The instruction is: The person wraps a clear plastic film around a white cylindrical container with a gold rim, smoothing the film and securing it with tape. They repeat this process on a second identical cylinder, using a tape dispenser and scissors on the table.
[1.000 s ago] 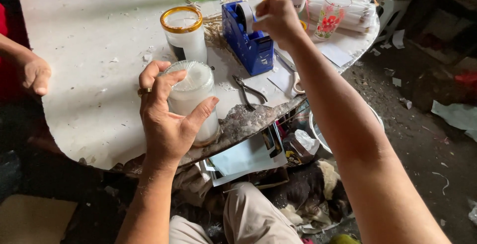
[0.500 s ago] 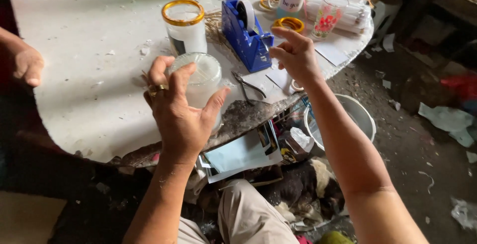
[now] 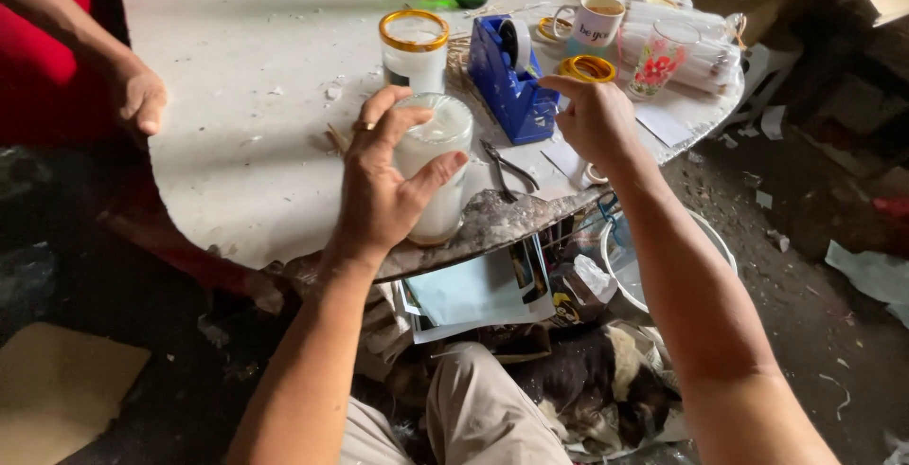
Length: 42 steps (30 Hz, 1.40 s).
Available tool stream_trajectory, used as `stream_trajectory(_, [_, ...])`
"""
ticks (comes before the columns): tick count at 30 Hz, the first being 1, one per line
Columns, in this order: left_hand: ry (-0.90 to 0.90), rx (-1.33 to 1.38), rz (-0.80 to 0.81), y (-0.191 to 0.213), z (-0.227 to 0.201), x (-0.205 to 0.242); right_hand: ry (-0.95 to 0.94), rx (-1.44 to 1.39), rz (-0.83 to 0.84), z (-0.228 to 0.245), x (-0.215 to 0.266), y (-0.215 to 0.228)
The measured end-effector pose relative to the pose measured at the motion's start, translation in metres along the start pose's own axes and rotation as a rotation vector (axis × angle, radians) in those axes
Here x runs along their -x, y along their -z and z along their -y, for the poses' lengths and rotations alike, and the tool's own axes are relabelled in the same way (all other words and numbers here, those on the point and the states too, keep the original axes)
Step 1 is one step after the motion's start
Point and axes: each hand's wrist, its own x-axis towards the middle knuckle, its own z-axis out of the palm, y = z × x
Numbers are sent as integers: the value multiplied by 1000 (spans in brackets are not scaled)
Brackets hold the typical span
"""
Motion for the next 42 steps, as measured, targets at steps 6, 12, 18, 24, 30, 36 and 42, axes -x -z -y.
stream_trajectory(6, [-162, -134, 36, 4, -7, -3, -100, -934, -23, 99, 35, 66])
stream_trajectory(12, [36, -39, 165, 16, -13, -3, 225, -1667, 50, 158, 45, 70])
stream_trajectory(18, [10, -54, 101, 4, -8, 7, 165, -1602, 34, 168, 35, 52])
stream_trajectory(24, [6, -49, 84, -1, -19, 19, 112, -1213, -146, 175, 18, 72])
stream_trajectory(30, [-60, -11, 62, -5, -26, 28, -28, -1273, -6, 170, 2, 64])
stream_trajectory(36, [-110, -35, 39, -6, -21, 28, -198, -1164, -31, 173, -9, 56])
stream_trajectory(42, [-86, -48, 30, -7, -15, 27, -463, -1166, 65, 159, -30, 22])
